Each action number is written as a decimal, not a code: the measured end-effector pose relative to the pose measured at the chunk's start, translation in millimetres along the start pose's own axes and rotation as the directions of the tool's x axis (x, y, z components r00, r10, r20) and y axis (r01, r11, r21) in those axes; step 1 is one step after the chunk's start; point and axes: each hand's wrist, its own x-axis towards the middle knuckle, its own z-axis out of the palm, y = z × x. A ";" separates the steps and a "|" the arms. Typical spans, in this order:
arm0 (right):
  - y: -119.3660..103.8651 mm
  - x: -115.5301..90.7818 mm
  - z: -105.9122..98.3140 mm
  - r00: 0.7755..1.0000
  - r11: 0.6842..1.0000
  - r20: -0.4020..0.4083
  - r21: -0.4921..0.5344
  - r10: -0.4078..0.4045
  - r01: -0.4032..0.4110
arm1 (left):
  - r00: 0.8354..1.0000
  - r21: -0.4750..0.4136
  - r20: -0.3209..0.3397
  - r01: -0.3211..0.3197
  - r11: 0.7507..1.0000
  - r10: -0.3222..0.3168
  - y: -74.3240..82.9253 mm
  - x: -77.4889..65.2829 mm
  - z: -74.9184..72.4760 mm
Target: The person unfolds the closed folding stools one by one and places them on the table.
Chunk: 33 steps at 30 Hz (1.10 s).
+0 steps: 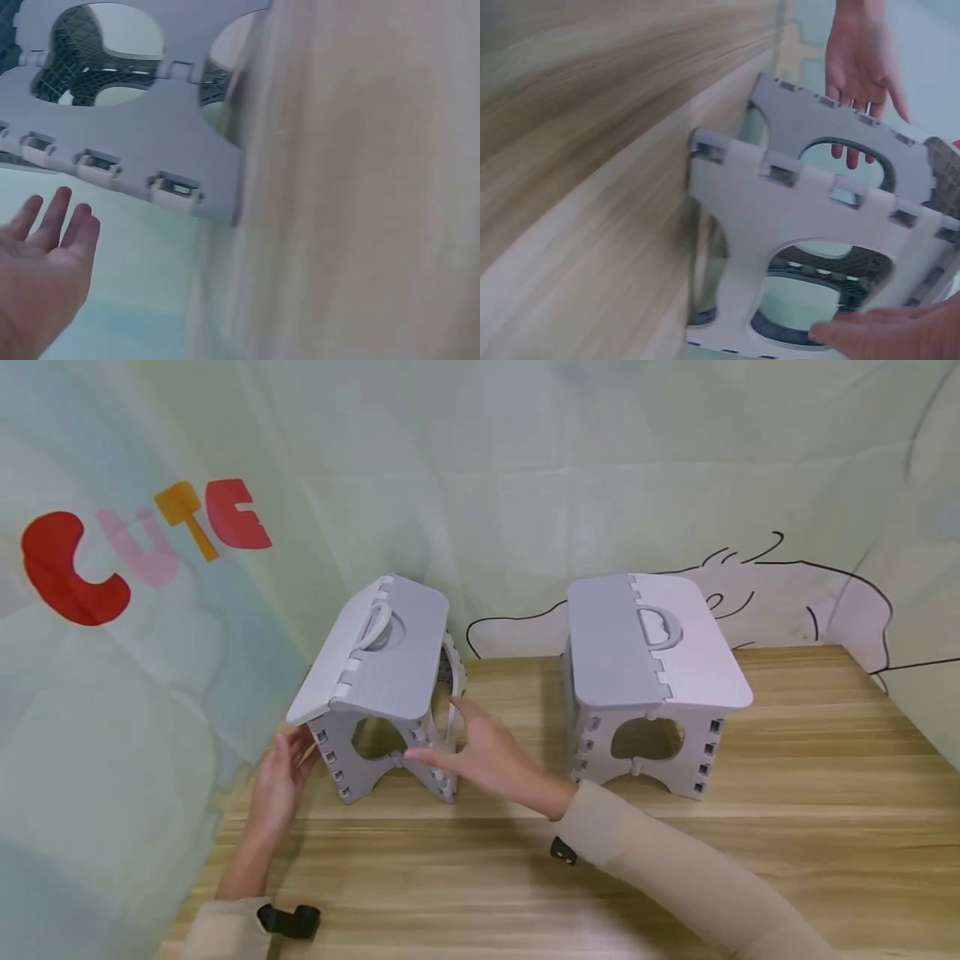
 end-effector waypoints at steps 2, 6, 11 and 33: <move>-4.5 -0.9 -4.0 1.000 1.000 -0.022 0.024 0.000 0.001 | 1.000 -0.017 -0.004 -0.016 1.000 0.016 7.2 2.8 -1.6; -14.2 1.0 -12.0 0.997 0.998 -0.067 0.056 -0.032 0.036 | 0.999 0.025 0.015 -0.036 0.999 0.036 22.8 9.1 -5.2; -23.0 10.8 -20.5 0.992 0.998 -0.112 0.013 -0.062 0.063 | 0.998 0.105 0.049 -0.054 0.993 0.049 42.9 17.8 -9.2; -51.3 58.9 -24.9 0.981 0.969 -0.112 -0.205 -0.161 0.136 | 0.953 0.562 0.293 -0.101 0.821 -0.083 101.3 61.3 11.9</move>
